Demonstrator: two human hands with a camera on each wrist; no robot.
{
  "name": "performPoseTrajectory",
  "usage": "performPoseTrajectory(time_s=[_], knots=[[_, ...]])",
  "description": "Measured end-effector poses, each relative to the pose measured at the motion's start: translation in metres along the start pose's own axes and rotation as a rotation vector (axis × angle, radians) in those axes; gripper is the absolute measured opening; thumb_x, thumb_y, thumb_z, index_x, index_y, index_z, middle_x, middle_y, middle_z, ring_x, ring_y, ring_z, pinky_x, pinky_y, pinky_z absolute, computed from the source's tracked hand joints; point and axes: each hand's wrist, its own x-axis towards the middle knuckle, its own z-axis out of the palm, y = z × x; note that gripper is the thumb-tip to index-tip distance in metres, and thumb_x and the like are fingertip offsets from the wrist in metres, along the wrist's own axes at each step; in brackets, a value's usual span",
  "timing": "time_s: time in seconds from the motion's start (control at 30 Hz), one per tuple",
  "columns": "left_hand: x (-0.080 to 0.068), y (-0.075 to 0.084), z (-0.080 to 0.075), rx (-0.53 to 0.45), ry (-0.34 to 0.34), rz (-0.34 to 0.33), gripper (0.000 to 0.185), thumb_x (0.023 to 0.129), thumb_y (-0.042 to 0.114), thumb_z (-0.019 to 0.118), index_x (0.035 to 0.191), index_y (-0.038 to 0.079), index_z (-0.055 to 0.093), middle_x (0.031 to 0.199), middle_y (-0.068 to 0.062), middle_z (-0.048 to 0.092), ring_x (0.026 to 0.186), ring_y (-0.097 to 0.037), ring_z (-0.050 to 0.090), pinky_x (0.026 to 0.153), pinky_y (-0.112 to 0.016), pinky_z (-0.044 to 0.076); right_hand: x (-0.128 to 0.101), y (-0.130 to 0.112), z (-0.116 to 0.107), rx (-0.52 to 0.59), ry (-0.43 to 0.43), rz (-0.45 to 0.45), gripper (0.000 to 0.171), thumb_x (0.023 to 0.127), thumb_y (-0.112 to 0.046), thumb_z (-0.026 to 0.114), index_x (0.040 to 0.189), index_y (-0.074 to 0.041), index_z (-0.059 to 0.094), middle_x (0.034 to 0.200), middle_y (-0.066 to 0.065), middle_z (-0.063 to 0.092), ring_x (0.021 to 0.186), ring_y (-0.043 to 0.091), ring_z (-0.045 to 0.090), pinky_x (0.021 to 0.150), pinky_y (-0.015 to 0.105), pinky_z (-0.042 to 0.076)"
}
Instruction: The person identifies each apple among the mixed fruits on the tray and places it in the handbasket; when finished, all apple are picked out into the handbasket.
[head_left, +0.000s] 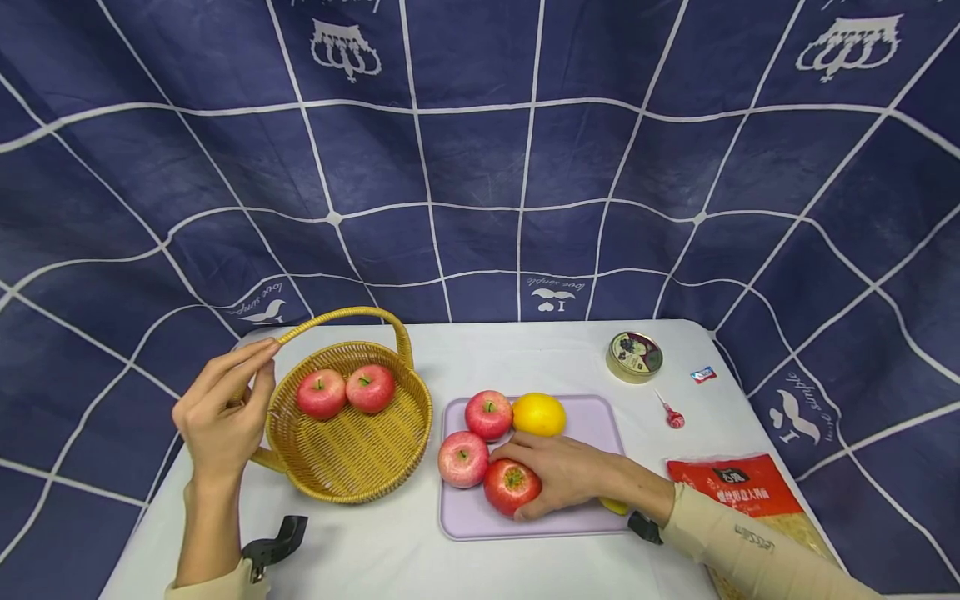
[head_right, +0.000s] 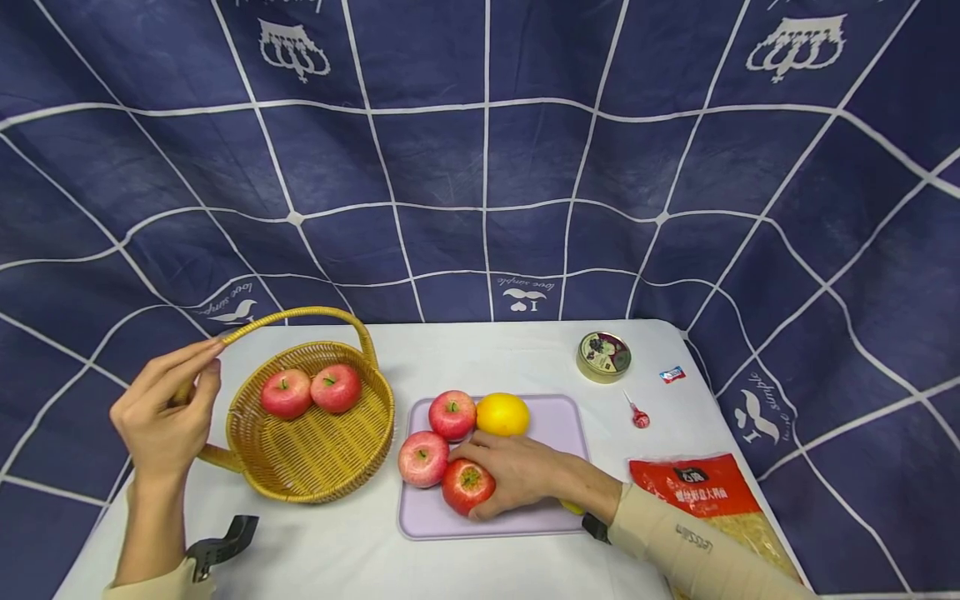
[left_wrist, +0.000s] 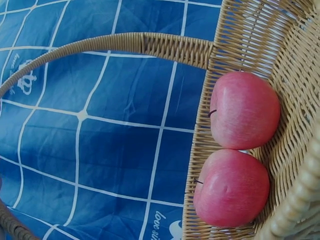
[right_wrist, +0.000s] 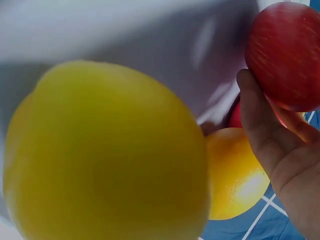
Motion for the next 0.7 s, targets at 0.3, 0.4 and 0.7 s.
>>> performPoseTrajectory(time_s=[0.3,0.4,0.7], knots=[[0.0004,0.0018,0.0008,0.021,0.027,0.000,0.010,0.082,-0.005,0.071,0.088,-0.004,0.079,0.090,-0.022,0.074,0.083,0.001,0.062,0.067,-0.006,0.033,-0.0004,-0.0043,-0.0022,-0.020,0.043,-0.039,0.069,0.079,-0.057,0.075,0.141,-0.042,0.047,0.130,-0.016,0.052,0.107,0.004,0.056,0.089,0.031,0.053],[0.0005,0.0015,0.0007,0.019,0.026,0.002,0.010,0.082,-0.005,0.071,0.089,-0.004,0.079,0.090,-0.022,0.074,0.085,0.000,0.064,0.068,-0.006,0.034,-0.0007,-0.0053,-0.0024,-0.018,0.053,-0.045,0.069,0.079,-0.057,0.075,0.141,-0.041,0.048,0.130,-0.015,0.053,0.107,0.004,0.056,0.089,0.030,0.053],[-0.0002,0.0011,0.0004,0.018,0.026,0.002,0.010,0.082,-0.005,0.071,0.088,-0.004,0.079,0.090,-0.022,0.074,0.084,0.001,0.063,0.067,-0.006,0.033,-0.0018,-0.0075,-0.0029,0.004,0.062,-0.042,0.068,0.079,-0.057,0.075,0.140,-0.041,0.048,0.128,-0.016,0.052,0.107,0.003,0.055,0.088,0.028,0.053]])
